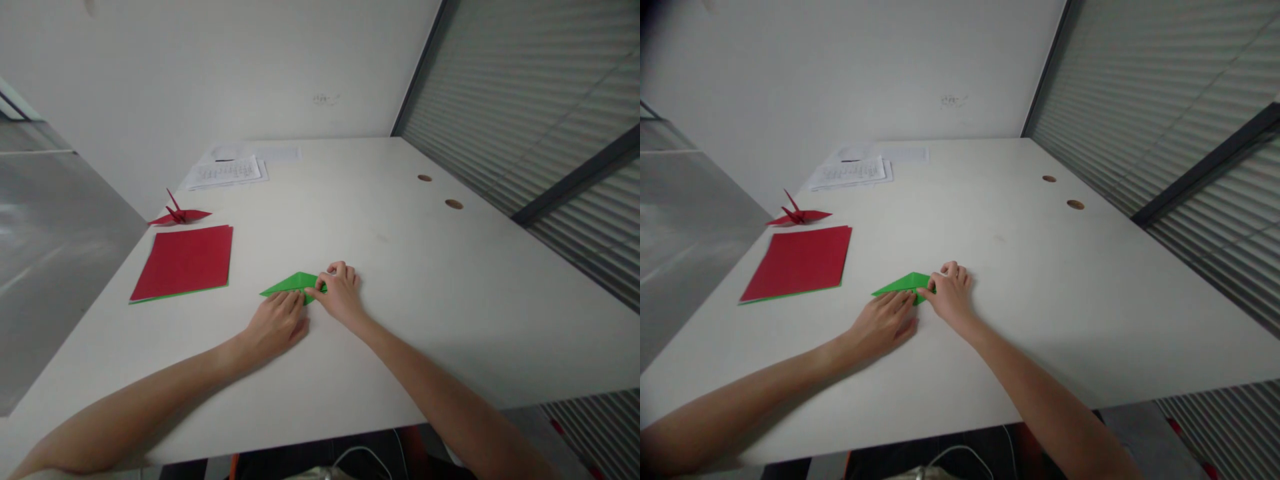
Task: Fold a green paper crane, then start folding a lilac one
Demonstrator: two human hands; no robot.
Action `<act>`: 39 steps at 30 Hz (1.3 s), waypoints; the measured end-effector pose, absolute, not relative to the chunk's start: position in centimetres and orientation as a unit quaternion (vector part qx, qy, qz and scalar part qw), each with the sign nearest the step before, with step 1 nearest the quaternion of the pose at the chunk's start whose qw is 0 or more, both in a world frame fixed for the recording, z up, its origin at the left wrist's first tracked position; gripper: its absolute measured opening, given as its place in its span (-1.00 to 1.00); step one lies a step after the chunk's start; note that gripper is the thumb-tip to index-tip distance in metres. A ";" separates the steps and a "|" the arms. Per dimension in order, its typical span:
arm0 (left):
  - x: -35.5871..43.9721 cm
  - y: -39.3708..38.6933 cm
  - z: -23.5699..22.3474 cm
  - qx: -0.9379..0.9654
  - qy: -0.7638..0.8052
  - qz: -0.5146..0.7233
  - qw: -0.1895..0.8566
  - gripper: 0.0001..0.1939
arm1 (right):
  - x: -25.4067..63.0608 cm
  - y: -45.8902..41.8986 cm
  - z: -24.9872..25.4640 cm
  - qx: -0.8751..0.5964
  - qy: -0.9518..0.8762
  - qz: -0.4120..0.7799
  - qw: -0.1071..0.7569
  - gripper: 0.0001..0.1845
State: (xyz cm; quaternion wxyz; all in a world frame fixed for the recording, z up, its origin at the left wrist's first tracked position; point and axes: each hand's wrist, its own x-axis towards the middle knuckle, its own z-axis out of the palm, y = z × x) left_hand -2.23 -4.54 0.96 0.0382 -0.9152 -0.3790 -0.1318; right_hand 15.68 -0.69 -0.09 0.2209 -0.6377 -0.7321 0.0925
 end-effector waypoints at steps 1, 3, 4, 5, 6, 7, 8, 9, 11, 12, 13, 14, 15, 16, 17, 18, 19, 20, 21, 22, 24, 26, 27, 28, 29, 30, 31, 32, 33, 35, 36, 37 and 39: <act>-2.2 -4.5 1.1 -0.916 -0.380 -0.127 0.037 -0.68 | 15.8 -0.6 -0.1 -0.639 -0.732 0.091 0.219 -0.62; -2.2 -4.6 1.3 -0.916 -0.382 -0.118 0.033 -0.70 | 16.0 -0.6 -0.1 -0.642 -0.731 0.088 0.213 -0.62; -2.2 -4.6 1.3 -0.916 -0.383 -0.116 0.029 -0.71 | 16.2 -0.5 -0.1 -0.643 -0.731 0.087 0.210 -0.63; -2.2 -4.6 1.4 -0.916 -0.384 -0.116 0.024 -0.71 | 16.3 -0.4 -0.1 -0.645 -0.731 0.086 0.206 -0.64; -2.2 -4.6 1.4 -0.916 -0.383 -0.117 0.019 -0.72 | 16.5 -0.4 -0.1 -0.647 -0.730 0.085 0.203 -0.65; -2.2 -4.6 1.4 -0.916 -0.383 -0.118 0.014 -0.73 | 16.6 -0.3 -0.1 -0.650 -0.728 0.084 0.198 -0.67; -2.3 -4.6 1.4 -0.917 -0.382 -0.118 0.010 -0.73 | 16.8 -0.2 0.0 -0.654 -0.726 0.085 0.194 -0.69; -2.3 -4.6 1.3 -0.917 -0.381 -0.117 0.007 -0.73 | 17.0 -0.1 0.0 -0.658 -0.724 0.088 0.189 -0.70; -2.4 -4.6 1.2 -0.917 -0.381 -0.116 0.005 -0.72 | 17.3 0.2 0.1 -0.663 -0.720 0.095 0.180 -0.73; -2.5 -4.6 1.2 -0.917 -0.382 -0.118 0.002 -0.71 | 17.4 0.3 0.1 -0.664 -0.720 0.097 0.176 -0.74; -2.5 -4.6 1.1 -0.916 -0.383 -0.121 -0.001 -0.70 | 17.5 0.4 0.2 -0.665 -0.721 0.099 0.171 -0.74; -2.5 -4.6 1.1 -0.915 -0.383 -0.126 -0.005 -0.69 | 17.6 0.5 0.2 -0.664 -0.722 0.098 0.167 -0.75; -2.6 -4.7 1.0 -0.914 -0.384 -0.131 -0.009 -0.69 | 17.7 0.6 0.2 -0.663 -0.724 0.095 0.164 -0.75; -2.6 -4.7 1.0 -0.913 -0.384 -0.135 -0.011 -0.68 | 17.8 0.7 0.2 -0.663 -0.725 0.092 0.161 -0.75; -2.6 -4.7 0.9 -0.913 -0.384 -0.139 -0.012 -0.68 | 17.9 0.8 0.2 -0.664 -0.725 0.090 0.159 -0.75; -2.6 -4.7 0.8 -0.913 -0.383 -0.141 -0.010 -0.67 | 18.1 0.8 0.2 -0.665 -0.724 0.090 0.158 -0.75; -2.6 -4.8 0.7 -0.913 -0.382 -0.142 -0.008 -0.66 | 18.2 0.9 0.2 -0.666 -0.723 0.092 0.159 -0.75; -2.7 -4.8 0.5 -0.913 -0.381 -0.143 -0.004 -0.65 | 18.4 0.9 0.3 -0.666 -0.722 0.096 0.162 -0.75; -2.7 -4.8 0.4 -0.913 -0.382 -0.144 -0.001 -0.64 | 18.6 0.9 0.4 -0.662 -0.723 0.103 0.169 -0.77; -2.7 -4.9 0.3 -0.912 -0.383 -0.146 0.001 -0.62 | 18.7 0.9 0.6 -0.655 -0.725 0.112 0.181 -0.79; -2.7 -4.8 0.1 -0.909 -0.388 -0.153 0.000 -0.59 | 18.8 0.8 1.2 -0.616 -0.747 0.132 0.211 -0.87; -2.7 -4.7 0.0 -0.905 -0.392 -0.162 -0.011 -0.55 | 18.5 0.5 1.7 -0.547 -0.792 0.142 0.232 -0.86; -2.7 -4.5 0.0 -0.904 -0.394 -0.165 -0.020 -0.53 | 18.3 0.3 2.0 -0.506 -0.819 0.138 0.231 -0.82; -2.7 -4.4 0.0 -0.903 -0.394 -0.168 -0.031 -0.50 | 18.0 0.0 2.1 -0.473 -0.843 0.127 0.222 -0.79; -2.7 -4.2 0.0 -0.903 -0.393 -0.171 -0.041 -0.48 | 17.7 -0.2 2.1 -0.448 -0.863 0.111 0.206 -0.75; -2.8 -4.1 0.1 -0.902 -0.392 -0.174 -0.051 -0.46 | 17.5 -0.4 2.0 -0.434 -0.876 0.093 0.189 -0.73; -2.8 -4.0 0.2 -0.901 -0.391 -0.176 -0.058 -0.45 | 17.2 -0.6 1.9 -0.429 -0.883 0.076 0.172 -0.71; -2.8 -3.9 0.2 -0.900 -0.392 -0.178 -0.064 -0.45 | 17.0 -0.8 1.7 -0.431 -0.887 0.062 0.156 -0.70; -2.8 -3.9 0.3 -0.898 -0.397 -0.178 -0.066 -0.45 | 16.9 -1.0 1.6 -0.436 -0.887 0.050 0.143 -0.70; -2.8 -4.0 0.6 -0.890 -0.420 -0.171 -0.057 -0.47 | 16.7 -1.2 1.5 -0.446 -0.886 0.034 0.125 -0.70; -2.8 -4.1 0.7 -0.884 -0.435 -0.164 -0.045 -0.47 | 16.6 -1.3 1.5 -0.448 -0.886 0.028 0.117 -0.69; -2.8 -4.3 0.9 -0.879 -0.450 -0.155 -0.030 -0.46 | 16.6 -1.3 1.6 -0.448 -0.887 0.022 0.111 -0.68; -2.7 -4.5 1.1 -0.873 -0.467 -0.139 0.000 -0.44 | 16.7 -1.4 2.0 -0.448 -0.888 0.013 0.100 -0.65</act>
